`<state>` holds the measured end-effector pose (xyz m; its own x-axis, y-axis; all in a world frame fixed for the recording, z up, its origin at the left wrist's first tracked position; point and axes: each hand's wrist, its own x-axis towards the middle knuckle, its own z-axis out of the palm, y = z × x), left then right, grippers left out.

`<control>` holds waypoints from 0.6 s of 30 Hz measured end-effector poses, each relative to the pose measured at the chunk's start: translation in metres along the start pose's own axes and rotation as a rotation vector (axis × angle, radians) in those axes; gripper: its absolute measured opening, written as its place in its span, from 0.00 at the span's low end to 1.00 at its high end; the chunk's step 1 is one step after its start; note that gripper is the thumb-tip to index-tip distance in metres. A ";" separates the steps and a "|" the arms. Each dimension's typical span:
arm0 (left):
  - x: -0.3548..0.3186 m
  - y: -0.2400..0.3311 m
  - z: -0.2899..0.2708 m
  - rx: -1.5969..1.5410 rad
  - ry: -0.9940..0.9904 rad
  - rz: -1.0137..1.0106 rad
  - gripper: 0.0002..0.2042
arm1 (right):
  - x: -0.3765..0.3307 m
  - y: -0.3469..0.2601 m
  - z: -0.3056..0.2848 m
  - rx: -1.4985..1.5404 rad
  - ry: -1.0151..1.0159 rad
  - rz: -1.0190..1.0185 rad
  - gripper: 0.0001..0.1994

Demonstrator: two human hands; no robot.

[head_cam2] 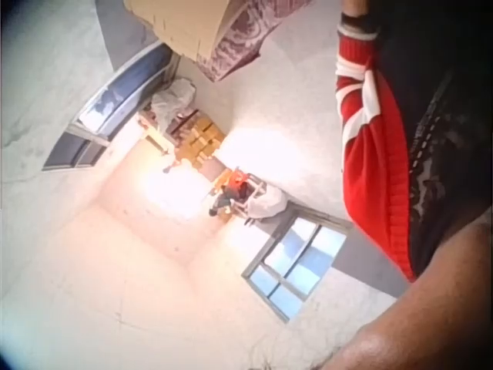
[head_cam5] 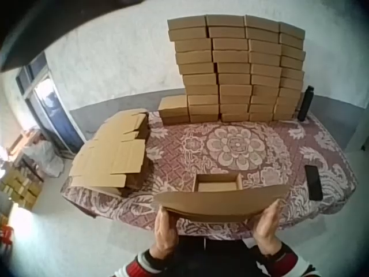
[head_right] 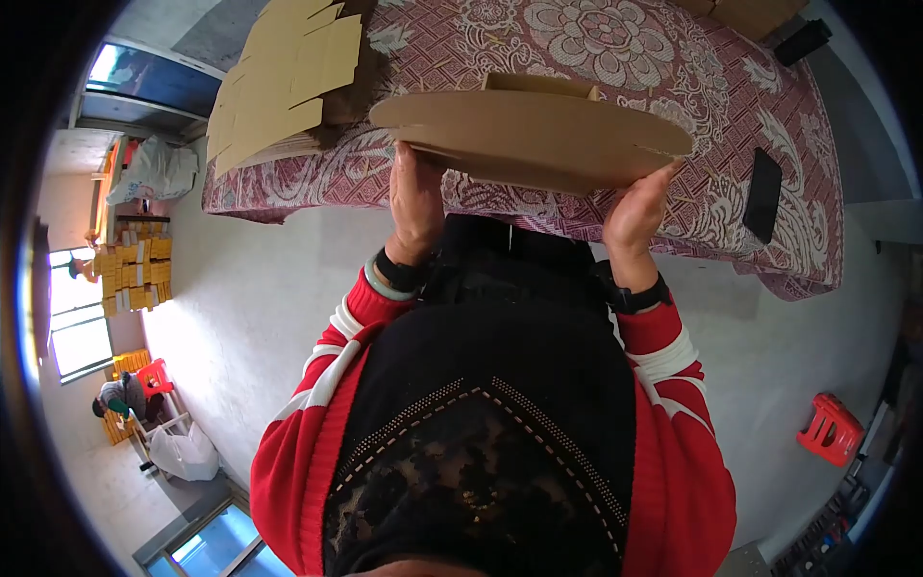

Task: The person picks up a flat cardboard piece from a stack and folds it by hand into a box before placing it onto a separate stack, repeating the process for a second box.

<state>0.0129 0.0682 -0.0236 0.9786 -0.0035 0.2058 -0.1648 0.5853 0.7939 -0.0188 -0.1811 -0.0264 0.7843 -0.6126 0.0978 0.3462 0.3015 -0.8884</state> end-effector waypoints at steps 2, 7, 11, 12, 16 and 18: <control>-0.001 -0.001 -0.002 -0.003 0.010 -0.009 0.22 | 0.000 0.001 0.001 -0.021 0.003 0.051 0.33; 0.005 -0.001 -0.010 0.090 -0.179 0.014 0.22 | 0.045 0.016 -0.046 0.293 -0.957 0.234 0.37; 0.012 0.005 -0.012 0.271 -0.413 -0.043 0.23 | 0.036 0.003 -0.033 0.006 -0.868 0.290 0.41; 0.013 0.005 -0.010 0.333 -0.481 -0.084 0.24 | 0.029 -0.003 -0.020 0.004 -0.858 0.290 0.41; 0.014 -0.005 0.012 0.287 -0.511 0.085 0.34 | 0.005 -0.017 0.032 -0.358 -0.670 -0.126 0.43; 0.019 -0.006 0.018 0.303 -0.534 0.124 0.37 | 0.008 -0.027 0.038 -0.576 -0.694 -0.340 0.45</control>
<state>0.0306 0.0503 -0.0145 0.7662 -0.4007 0.5024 -0.3777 0.3516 0.8566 -0.0017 -0.1664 0.0153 0.8825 0.0229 0.4698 0.4501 -0.3308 -0.8294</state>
